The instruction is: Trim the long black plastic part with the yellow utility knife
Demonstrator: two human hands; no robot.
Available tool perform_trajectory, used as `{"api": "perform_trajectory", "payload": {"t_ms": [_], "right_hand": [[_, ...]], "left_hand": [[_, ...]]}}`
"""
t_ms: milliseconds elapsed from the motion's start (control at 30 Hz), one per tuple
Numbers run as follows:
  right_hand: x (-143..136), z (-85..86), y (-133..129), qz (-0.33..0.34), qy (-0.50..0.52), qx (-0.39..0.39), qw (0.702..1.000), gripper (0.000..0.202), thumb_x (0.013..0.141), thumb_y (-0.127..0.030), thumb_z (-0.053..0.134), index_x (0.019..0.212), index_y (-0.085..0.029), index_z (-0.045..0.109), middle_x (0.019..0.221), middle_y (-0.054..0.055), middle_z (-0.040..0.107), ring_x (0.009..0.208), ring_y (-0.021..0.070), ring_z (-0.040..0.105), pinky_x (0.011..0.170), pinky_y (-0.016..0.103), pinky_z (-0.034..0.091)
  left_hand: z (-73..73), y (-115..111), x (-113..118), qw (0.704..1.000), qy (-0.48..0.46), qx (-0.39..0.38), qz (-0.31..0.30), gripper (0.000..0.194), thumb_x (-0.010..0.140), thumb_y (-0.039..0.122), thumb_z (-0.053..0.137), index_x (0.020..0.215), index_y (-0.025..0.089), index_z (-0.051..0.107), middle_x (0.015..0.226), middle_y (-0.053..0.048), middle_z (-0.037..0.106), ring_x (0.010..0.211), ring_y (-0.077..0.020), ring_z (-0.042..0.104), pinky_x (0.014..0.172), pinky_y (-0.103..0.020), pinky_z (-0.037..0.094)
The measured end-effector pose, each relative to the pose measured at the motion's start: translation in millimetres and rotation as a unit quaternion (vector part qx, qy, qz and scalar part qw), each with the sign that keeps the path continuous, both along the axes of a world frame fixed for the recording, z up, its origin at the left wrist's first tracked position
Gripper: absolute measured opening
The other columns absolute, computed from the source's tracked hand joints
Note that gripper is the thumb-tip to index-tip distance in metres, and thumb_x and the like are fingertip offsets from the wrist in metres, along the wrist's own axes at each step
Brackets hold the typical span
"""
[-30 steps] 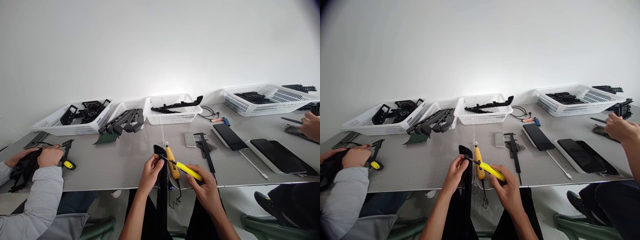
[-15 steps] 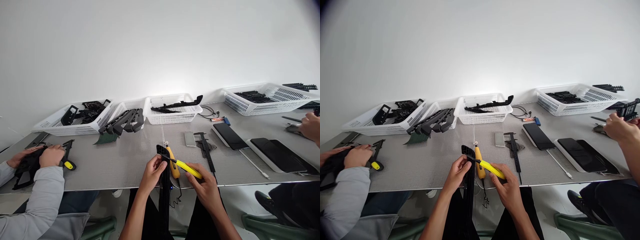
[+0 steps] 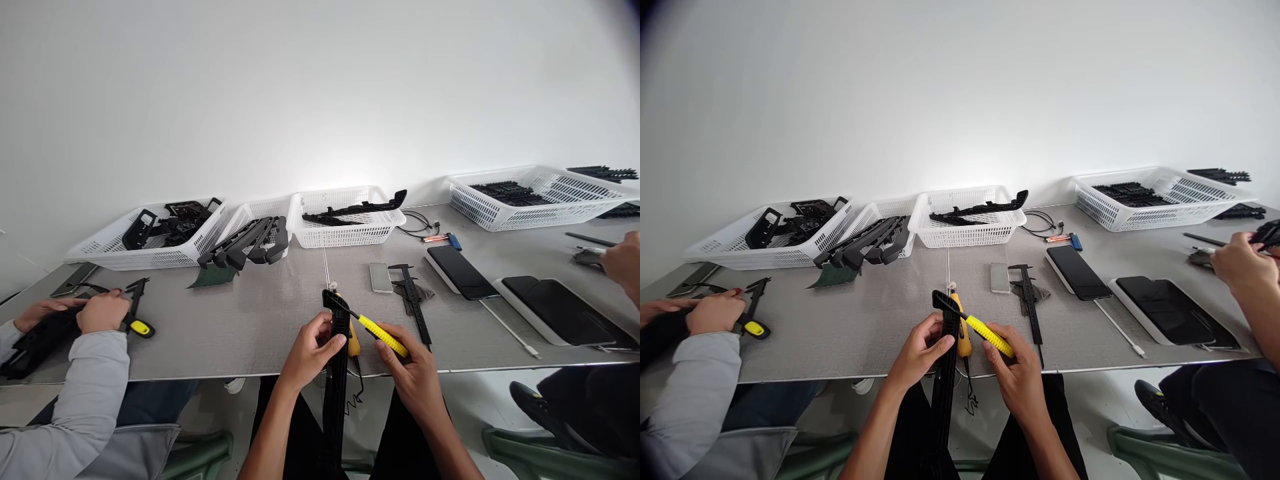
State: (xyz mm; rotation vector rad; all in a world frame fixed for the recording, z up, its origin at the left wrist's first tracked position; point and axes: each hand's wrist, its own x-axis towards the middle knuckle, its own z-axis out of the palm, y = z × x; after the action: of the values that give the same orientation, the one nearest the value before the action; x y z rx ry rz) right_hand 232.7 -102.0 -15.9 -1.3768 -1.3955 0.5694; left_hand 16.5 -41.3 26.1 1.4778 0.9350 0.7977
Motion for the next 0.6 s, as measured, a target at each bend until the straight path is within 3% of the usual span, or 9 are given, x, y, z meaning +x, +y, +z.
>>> {"api": "perform_trajectory", "payload": {"t_ms": [400, 600], "right_hand": [[-8, 11.3, 1, 0.038, -0.023, -0.02, 0.999, 0.031, 0.098, -0.046, 0.067, 0.114, -0.021, 0.074, 0.1, 0.006, 0.075, 0.09, 0.0218, 0.069, 0.08, 0.03, 0.055], [-9, 4.5, -2, 0.02, -0.026, -0.057, 0.998, 0.033, 0.102, -0.045, 0.057, 0.112, -0.019, 0.073, 0.089, 0.004, 0.075, 0.072, 0.0182, 0.067, 0.065, 0.026, 0.052]], "left_hand": [[3.6, -3, 2, 1.0, -0.003, -0.002, 0.002, 0.035, 0.098, 0.044, 0.068, 0.127, 0.024, 0.066, 0.119, -0.007, 0.076, 0.11, -0.0255, 0.072, 0.094, -0.034, 0.055], [-5.7, 1, 1, 0.998, -0.032, -0.006, 0.06, 0.034, 0.097, 0.045, 0.068, 0.122, 0.022, 0.067, 0.116, -0.008, 0.078, 0.11, -0.0261, 0.072, 0.095, -0.035, 0.054]]}}
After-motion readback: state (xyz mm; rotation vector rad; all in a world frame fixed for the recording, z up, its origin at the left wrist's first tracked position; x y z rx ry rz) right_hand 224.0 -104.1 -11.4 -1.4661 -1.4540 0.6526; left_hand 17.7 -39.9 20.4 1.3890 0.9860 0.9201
